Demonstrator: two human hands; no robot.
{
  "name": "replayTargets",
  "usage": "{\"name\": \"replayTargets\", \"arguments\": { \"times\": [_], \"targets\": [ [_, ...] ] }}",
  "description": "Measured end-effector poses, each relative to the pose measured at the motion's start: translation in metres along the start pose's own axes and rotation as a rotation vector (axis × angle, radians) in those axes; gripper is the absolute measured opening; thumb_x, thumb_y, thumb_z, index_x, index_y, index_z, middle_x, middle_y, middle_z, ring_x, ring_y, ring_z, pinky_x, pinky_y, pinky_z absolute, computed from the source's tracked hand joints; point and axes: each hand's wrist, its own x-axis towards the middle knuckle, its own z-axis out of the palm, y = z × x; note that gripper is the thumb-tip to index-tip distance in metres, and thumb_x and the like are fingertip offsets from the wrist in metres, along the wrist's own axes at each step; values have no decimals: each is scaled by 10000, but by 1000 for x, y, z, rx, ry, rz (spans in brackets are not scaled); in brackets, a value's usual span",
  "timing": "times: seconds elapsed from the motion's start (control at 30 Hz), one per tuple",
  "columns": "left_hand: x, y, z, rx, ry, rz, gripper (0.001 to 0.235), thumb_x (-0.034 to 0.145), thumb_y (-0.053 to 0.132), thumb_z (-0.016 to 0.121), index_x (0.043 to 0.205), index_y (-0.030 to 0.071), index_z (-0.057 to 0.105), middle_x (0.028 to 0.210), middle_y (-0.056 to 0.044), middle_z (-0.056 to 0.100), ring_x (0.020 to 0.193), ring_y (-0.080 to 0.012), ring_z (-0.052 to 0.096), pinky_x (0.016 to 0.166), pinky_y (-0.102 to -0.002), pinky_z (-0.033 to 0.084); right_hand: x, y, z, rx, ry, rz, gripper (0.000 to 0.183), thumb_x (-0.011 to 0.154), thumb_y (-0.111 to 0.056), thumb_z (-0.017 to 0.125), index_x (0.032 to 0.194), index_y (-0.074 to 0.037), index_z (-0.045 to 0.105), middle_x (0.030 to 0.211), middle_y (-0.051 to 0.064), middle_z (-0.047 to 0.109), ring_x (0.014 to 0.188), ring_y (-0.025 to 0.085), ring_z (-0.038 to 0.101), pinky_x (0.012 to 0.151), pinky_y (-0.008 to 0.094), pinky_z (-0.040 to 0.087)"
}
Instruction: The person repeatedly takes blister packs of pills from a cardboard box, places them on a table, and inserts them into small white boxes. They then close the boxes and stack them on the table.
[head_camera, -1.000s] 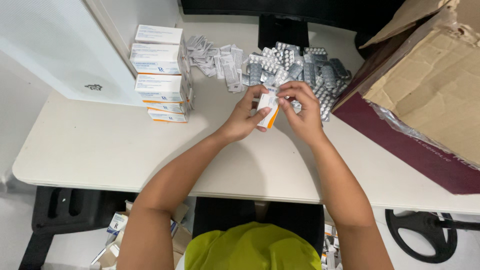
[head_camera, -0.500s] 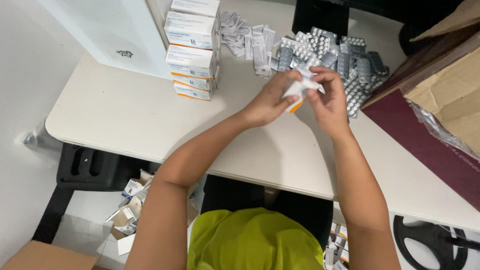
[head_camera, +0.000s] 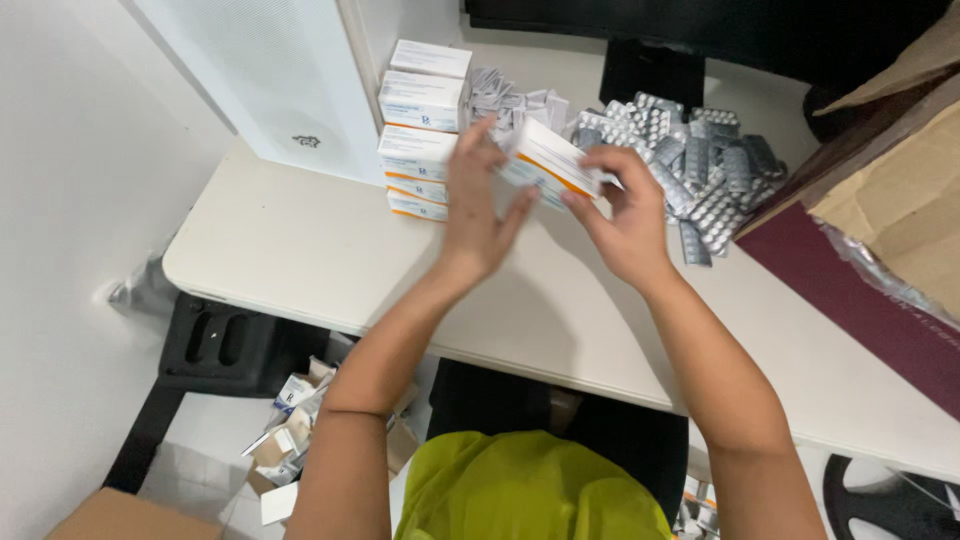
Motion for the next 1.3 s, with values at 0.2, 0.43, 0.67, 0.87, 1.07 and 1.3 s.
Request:
{"name": "replayTargets", "arguments": {
  "times": [0.2, 0.43, 0.67, 0.87, 1.07, 1.3],
  "targets": [
    [11, -33, -77, 192, 109, -194, 244, 1061, 81, 775, 1222, 133, 600, 1339, -57, 646, 1278, -278, 632, 1096, -411, 533, 56, -9, 71, 89, -131, -17, 269, 993, 0, 739, 1227, -23, 608, 1209, 43, 581, 1143, 139, 594, 934, 310, 637],
    [35, -28, -103, -412, 90, -357, 392, 958, 11, 727, 1269, 99, 506, 1460, -77, 445, 1254, -197, 602, 931, -314, 642, 67, -3, 117, 363, -173, 48, 215, 1036, 0, 667, 1243, -26, 618, 1268, 26, 592, 1221, 131, 580, 1021, 277, 549],
    [78, -29, -136, 294, -386, 243, 272, 896, -6, 707, 1129, 135, 704, 1406, -100, 569, 1258, -310, 609, 1027, -413, 531, 60, 13, 94, 157, -2, -20, 67, 1024, 15, 667, 1087, -6, 680, 1214, 35, 576, 1141, 130, 601, 935, 248, 555],
    [77, -35, -118, 647, -465, 484, 228, 854, 86, 678, 1063, 169, 721, 1391, -72, 623, 1275, -299, 587, 1029, -423, 500, 43, 39, 85, 185, 33, 62, 75, 1017, 26, 671, 1089, 7, 664, 1116, 25, 610, 1005, 96, 611, 858, 229, 526],
    [71, -41, -113, 561, -492, 357, 433, 931, 11, 644, 1340, 155, 658, 1471, -132, 576, 1352, -299, 544, 1104, -471, 448, 26, 62, 73, 183, 25, 128, 66, 1022, 18, 665, 1086, 4, 656, 1099, 14, 598, 985, 89, 612, 827, 224, 533],
    [57, -9, -89, 478, -602, 306, 680, 834, -51, 552, 1470, 190, 549, 1550, -112, 517, 1468, -280, 450, 1209, -505, 355, -10, 46, 13, -58, -39, 137, 105, 993, 5, 679, 1097, 0, 690, 1081, 42, 636, 966, 105, 628, 839, 252, 537]
  ]
}}
